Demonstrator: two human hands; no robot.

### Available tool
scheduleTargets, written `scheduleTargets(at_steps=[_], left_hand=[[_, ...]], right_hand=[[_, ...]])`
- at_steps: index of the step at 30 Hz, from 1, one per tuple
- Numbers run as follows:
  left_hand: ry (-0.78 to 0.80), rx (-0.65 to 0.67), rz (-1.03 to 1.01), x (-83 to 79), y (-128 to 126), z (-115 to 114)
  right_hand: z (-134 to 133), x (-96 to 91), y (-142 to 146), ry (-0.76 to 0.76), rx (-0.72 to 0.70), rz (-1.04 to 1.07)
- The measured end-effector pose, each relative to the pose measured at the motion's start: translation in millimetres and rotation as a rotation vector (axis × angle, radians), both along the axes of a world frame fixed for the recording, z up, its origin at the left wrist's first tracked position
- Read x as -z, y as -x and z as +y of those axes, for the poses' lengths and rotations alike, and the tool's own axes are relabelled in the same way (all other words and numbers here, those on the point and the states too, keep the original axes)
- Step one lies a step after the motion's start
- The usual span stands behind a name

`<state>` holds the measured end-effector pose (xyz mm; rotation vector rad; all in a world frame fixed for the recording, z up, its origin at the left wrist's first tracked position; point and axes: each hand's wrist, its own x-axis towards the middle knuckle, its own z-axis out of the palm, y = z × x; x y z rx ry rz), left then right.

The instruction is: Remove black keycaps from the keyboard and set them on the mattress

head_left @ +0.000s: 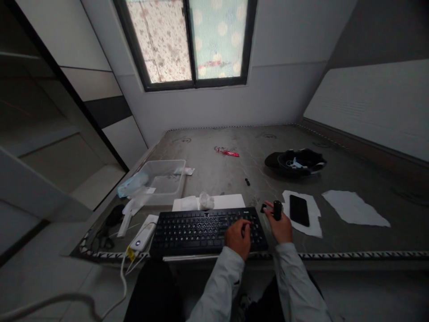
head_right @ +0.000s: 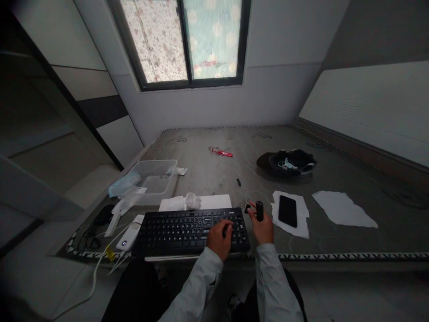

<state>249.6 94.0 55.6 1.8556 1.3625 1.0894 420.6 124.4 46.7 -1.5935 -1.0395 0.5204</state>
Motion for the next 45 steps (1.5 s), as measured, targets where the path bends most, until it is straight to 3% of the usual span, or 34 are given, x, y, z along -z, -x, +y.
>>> scheduleTargets(at_steps=[6, 10, 14, 19, 25, 30, 37, 45], left_hand=[[0.011, 0.002, 0.071, -3.4, -0.5, -1.5], [0.027, 0.014, 0.08, -6.3, 1.1, -1.6], [0.05, 0.029, 0.075, -6.8, 2.3, -0.9], [0.083, 0.032, 0.08, -8.7, 1.9, -1.6], [0.108, 0.018, 0.079, -9.6, 0.9, -1.3], [0.095, -0.026, 0.044, 0.1, -5.2, -3.2], [0.045, -0.234, -0.051, 26.7, -24.3, -9.5], [0.047, -0.202, -0.024, 37.9, -27.4, -8.8]], right_hand=[[19.1, 11.1, -1.3, 0.019, 0.101, 0.054], [39.0, 19.2, -8.0, 0.017, 0.144, -0.02], [64.4, 33.3, -17.1, 0.121, 0.162, -0.156], [101.0, 61.2, -30.9, 0.276, -0.013, -0.316], [139.0, 84.0, -47.6, 0.458, 0.041, -0.437], [166.5, 93.6, -54.2, 0.527, 0.065, -0.495], [199.1, 115.8, -59.2, 0.542, 0.102, -0.495], [219.9, 133.3, -64.2, 0.454, 0.145, -0.451]])
